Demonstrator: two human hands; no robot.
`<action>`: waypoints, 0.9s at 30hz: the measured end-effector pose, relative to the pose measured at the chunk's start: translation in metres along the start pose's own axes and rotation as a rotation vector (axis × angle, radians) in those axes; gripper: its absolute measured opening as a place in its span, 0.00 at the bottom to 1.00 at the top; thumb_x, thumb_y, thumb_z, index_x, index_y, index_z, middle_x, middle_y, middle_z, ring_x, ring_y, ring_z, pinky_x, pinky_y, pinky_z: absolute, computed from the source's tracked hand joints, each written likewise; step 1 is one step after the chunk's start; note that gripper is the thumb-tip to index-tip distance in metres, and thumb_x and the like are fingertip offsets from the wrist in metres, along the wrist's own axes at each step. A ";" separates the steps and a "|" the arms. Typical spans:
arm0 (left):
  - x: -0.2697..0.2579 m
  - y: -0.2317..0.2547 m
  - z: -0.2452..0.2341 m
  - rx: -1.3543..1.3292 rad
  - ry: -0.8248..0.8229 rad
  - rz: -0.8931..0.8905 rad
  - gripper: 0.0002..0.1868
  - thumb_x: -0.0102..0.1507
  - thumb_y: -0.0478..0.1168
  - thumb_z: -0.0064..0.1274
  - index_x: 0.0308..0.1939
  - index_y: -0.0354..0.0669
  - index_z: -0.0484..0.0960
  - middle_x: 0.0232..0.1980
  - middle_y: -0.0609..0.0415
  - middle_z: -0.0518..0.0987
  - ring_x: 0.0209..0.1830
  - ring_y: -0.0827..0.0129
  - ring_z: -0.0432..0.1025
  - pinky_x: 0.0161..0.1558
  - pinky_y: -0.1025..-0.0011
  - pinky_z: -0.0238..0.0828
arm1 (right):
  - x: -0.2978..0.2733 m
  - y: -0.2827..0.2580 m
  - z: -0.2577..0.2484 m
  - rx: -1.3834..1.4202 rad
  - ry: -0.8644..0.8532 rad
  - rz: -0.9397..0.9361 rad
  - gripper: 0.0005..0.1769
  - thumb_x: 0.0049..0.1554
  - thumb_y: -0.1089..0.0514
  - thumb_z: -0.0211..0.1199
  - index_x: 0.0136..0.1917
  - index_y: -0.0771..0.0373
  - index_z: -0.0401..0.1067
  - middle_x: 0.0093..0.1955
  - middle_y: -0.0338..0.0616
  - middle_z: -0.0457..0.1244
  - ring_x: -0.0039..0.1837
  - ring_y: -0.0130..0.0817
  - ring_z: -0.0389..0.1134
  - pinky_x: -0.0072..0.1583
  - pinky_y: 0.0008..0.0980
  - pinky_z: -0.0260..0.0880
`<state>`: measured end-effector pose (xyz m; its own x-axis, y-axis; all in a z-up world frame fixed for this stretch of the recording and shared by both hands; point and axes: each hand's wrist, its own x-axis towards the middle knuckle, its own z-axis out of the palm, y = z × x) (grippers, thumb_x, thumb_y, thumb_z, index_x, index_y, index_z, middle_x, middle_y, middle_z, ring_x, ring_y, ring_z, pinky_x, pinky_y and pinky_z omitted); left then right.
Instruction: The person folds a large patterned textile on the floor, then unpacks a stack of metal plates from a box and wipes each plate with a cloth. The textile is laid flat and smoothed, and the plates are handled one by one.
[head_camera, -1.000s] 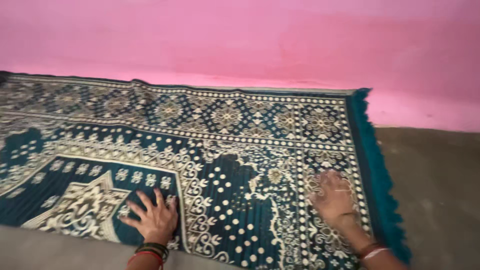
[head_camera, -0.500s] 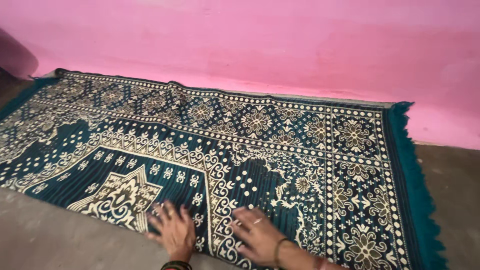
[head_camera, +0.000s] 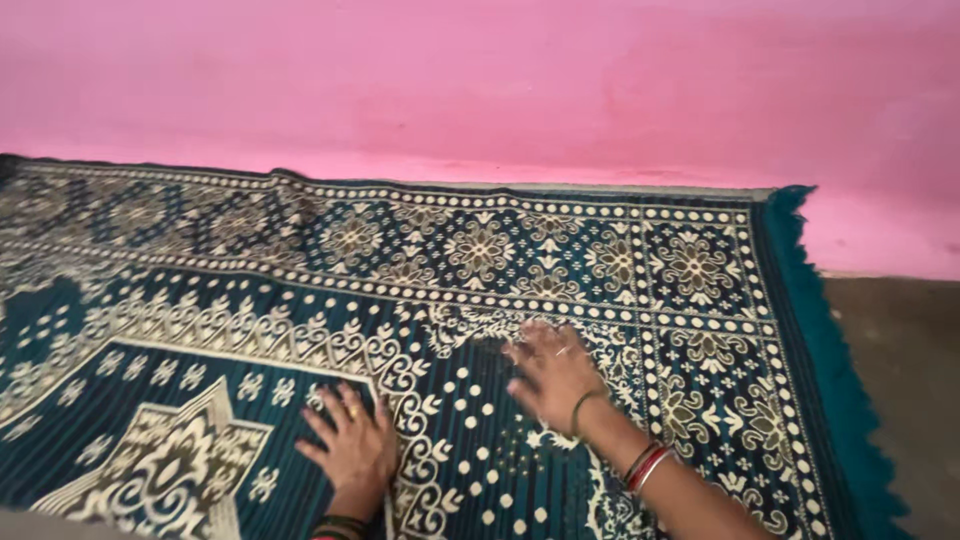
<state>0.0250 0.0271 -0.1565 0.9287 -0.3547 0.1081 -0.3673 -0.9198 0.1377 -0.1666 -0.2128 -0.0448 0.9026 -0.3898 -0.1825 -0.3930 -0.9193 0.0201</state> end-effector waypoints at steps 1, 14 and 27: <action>0.001 0.019 -0.001 0.007 -0.018 0.027 0.41 0.67 0.65 0.26 0.78 0.44 0.49 0.82 0.45 0.43 0.81 0.40 0.33 0.67 0.31 0.29 | 0.005 0.029 0.002 0.000 0.005 0.111 0.37 0.63 0.30 0.35 0.81 0.42 0.47 0.85 0.42 0.38 0.85 0.41 0.32 0.81 0.50 0.28; -0.011 0.199 -0.044 0.099 -0.284 0.384 0.46 0.67 0.71 0.27 0.81 0.51 0.40 0.83 0.41 0.37 0.81 0.35 0.33 0.71 0.32 0.30 | -0.067 0.318 0.068 0.118 0.525 0.954 0.37 0.59 0.37 0.58 0.76 0.53 0.62 0.78 0.57 0.53 0.78 0.57 0.49 0.71 0.61 0.50; -0.010 0.207 -0.050 0.128 -0.372 0.372 0.46 0.67 0.73 0.22 0.81 0.53 0.36 0.83 0.40 0.32 0.81 0.36 0.29 0.71 0.32 0.28 | -0.064 0.341 0.054 0.304 0.884 0.922 0.18 0.48 0.57 0.77 0.51 0.64 0.78 0.48 0.53 0.68 0.50 0.52 0.71 0.55 0.46 0.72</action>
<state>-0.0625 -0.1510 -0.0799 0.7011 -0.6743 -0.2320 -0.6871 -0.7258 0.0329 -0.3674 -0.4989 -0.0790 0.0465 -0.8745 0.4828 -0.8420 -0.2944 -0.4521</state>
